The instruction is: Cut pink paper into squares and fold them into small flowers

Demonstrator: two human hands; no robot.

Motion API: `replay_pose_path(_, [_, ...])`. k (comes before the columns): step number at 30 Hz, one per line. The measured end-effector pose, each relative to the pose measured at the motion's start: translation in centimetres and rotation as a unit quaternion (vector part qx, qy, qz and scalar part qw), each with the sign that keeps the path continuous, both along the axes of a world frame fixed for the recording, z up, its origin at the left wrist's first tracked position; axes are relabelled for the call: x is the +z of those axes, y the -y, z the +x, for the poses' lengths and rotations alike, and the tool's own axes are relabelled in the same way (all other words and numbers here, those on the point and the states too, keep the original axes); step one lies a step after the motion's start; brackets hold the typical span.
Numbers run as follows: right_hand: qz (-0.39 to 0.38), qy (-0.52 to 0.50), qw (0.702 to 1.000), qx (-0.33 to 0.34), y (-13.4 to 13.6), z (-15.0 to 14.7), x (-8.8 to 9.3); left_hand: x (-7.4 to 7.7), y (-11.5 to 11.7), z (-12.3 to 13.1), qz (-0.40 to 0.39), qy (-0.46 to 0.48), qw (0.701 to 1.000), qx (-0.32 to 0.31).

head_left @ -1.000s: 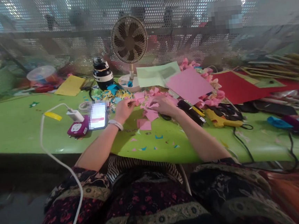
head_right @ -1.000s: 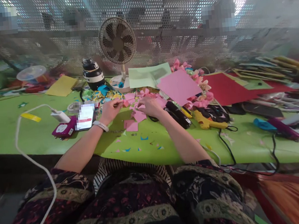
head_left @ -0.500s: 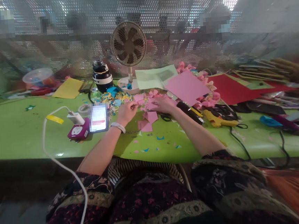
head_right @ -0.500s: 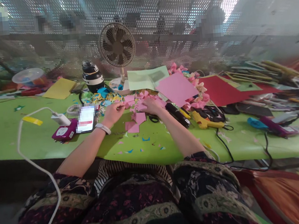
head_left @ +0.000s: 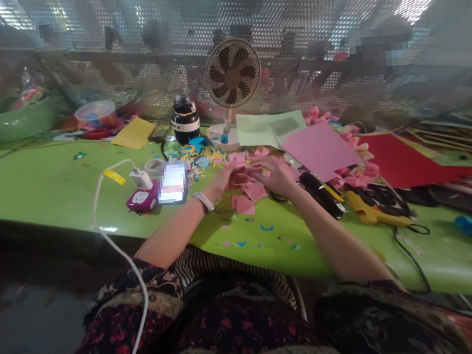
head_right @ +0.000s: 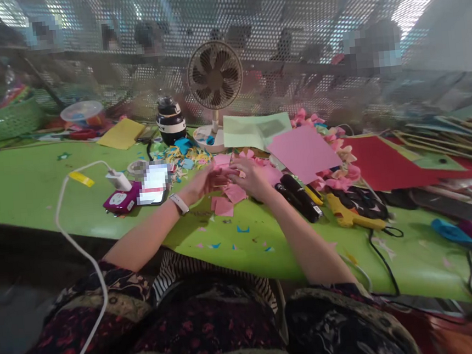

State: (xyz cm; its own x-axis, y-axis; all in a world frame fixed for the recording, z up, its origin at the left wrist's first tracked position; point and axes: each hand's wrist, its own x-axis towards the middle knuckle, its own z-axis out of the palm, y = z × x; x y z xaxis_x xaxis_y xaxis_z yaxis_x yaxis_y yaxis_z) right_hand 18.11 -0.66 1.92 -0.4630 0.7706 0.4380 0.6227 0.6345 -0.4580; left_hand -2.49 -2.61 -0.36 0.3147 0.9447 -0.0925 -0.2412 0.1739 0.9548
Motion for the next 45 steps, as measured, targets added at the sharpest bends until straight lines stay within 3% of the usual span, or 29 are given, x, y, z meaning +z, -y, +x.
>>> replay_pose_path(3, [-0.01, 0.015, 0.998, 0.061, 0.8, -0.9, -0.3, -0.3, -0.4, 0.0, -0.031, 0.051, 0.998, 0.016])
replay_pose_path(6, [-0.009, -0.004, 0.997, 0.082, 0.8, -0.5, 0.0, -0.6, -0.8, -0.2, -0.041, 0.051, 0.996, 0.054])
replay_pose_path(12, [0.02, 0.037, 0.997, 0.06, 0.9, 0.7, 1.1, -0.5, -0.4, -0.2, -0.019, 0.056, 0.997, 0.051])
replay_pose_path(17, [0.037, -0.073, 0.997, 0.015, 1.5, -0.4, -0.4, 0.0, 0.4, 0.0, -0.041, 0.113, 0.993, 0.008])
replay_pose_path(22, [-0.044, -0.22, 0.973, -0.056, 1.5, -1.4, -2.1, 0.0, 0.8, 0.4, -0.033, 0.136, 0.99, 0.027])
replay_pose_path(28, [-0.105, -0.287, 0.95, -0.067, 2.1, -1.5, -1.8, -0.2, 1.6, 0.7, 0.029, 0.129, 0.991, -0.02])
replay_pose_path(32, [-0.123, -0.303, 0.943, -0.061, 2.5, -1.7, -1.7, -0.8, 1.5, 0.7, 0.077, 0.103, 0.992, -0.02])
replay_pose_path(45, [-0.099, -0.264, 0.957, -0.067, 2.6, -1.6, -1.6, -1.5, 1.1, 0.6, 0.104, 0.072, 0.992, -0.028])
